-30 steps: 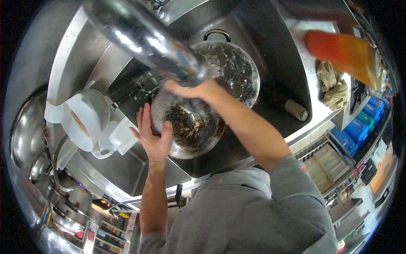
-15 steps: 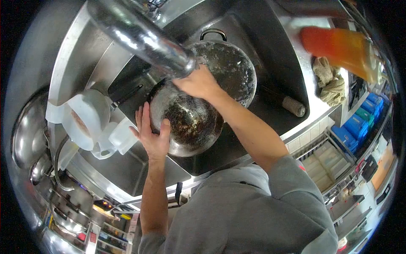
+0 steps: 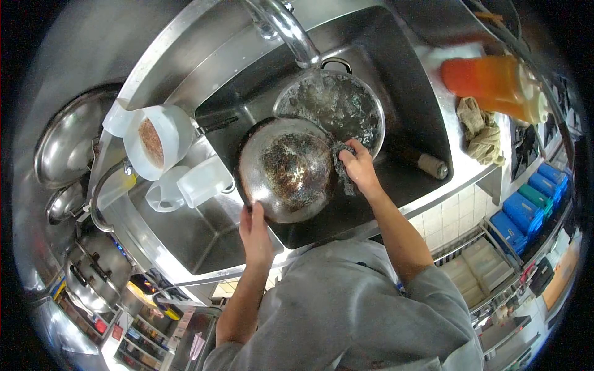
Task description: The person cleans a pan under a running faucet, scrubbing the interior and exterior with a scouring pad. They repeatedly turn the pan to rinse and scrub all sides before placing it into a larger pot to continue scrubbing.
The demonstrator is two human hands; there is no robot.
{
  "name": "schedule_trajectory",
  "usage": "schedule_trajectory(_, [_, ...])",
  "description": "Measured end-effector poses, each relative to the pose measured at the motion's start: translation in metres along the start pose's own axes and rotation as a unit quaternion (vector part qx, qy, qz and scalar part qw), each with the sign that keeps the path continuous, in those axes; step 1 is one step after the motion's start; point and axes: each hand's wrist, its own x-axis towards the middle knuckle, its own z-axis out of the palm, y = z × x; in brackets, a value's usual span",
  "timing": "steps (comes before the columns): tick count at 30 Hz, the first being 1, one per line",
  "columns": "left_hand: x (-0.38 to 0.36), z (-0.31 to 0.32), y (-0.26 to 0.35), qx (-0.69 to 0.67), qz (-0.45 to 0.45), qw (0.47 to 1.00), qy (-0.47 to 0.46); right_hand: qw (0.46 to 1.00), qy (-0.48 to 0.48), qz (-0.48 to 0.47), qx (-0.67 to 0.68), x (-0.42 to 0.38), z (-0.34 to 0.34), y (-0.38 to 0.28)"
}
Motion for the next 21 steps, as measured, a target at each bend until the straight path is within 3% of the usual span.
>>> schedule_trajectory(2, [-0.021, 0.004, 0.010, 0.003, 0.039, 0.996, -0.080, 0.999, 0.032, 0.003, 0.011, 0.003, 0.003, -0.009])
schedule_trajectory(3, [-0.020, 0.006, 0.014, 0.032, 0.031, 0.999, -0.025, 0.999, 0.023, 0.037, 0.013, 0.005, -0.001, -0.014])
schedule_trajectory(4, [-0.024, 0.014, 0.019, 0.031, 0.033, 0.999, -0.030, 0.999, 0.027, 0.035, 0.013, 0.009, -0.004, -0.023])
schedule_trajectory(7, [-0.035, 0.039, 0.029, -0.039, 0.078, 0.990, -0.113, 0.998, 0.038, -0.042, 0.005, 0.033, -0.011, -0.032])
schedule_trajectory(10, [-0.036, 0.073, 0.047, -0.012, 0.152, 0.982, -0.112, 0.995, 0.054, -0.086, 0.003, 0.068, -0.023, -0.033])
schedule_trajectory(12, [-0.022, 0.090, 0.063, 0.001, 0.112, 0.992, -0.067, 0.990, 0.083, -0.079, -0.081, 0.089, -0.030, -0.030])
schedule_trajectory(15, [0.022, 0.108, 0.085, -0.005, 0.167, 0.982, -0.086, 0.986, 0.105, -0.066, -0.115, 0.094, -0.031, -0.026])
schedule_trajectory(17, [0.048, 0.119, 0.103, -0.133, 0.101, 0.983, -0.081, 0.994, 0.086, 0.029, -0.066, 0.096, -0.020, -0.022])
schedule_trajectory(18, [0.060, 0.115, 0.106, -0.127, 0.100, 0.984, -0.081, 0.994, 0.087, 0.034, -0.062, 0.096, -0.016, -0.021])
schedule_trajectory(20, [0.082, 0.109, 0.106, -0.025, 0.182, 0.981, -0.069, 0.998, 0.034, 0.049, 0.015, 0.099, -0.013, -0.027])
schedule_trajectory(21, [0.080, 0.102, 0.104, -0.008, 0.171, 0.978, -0.121, 0.996, 0.036, -0.016, 0.080, 0.099, -0.007, -0.016])
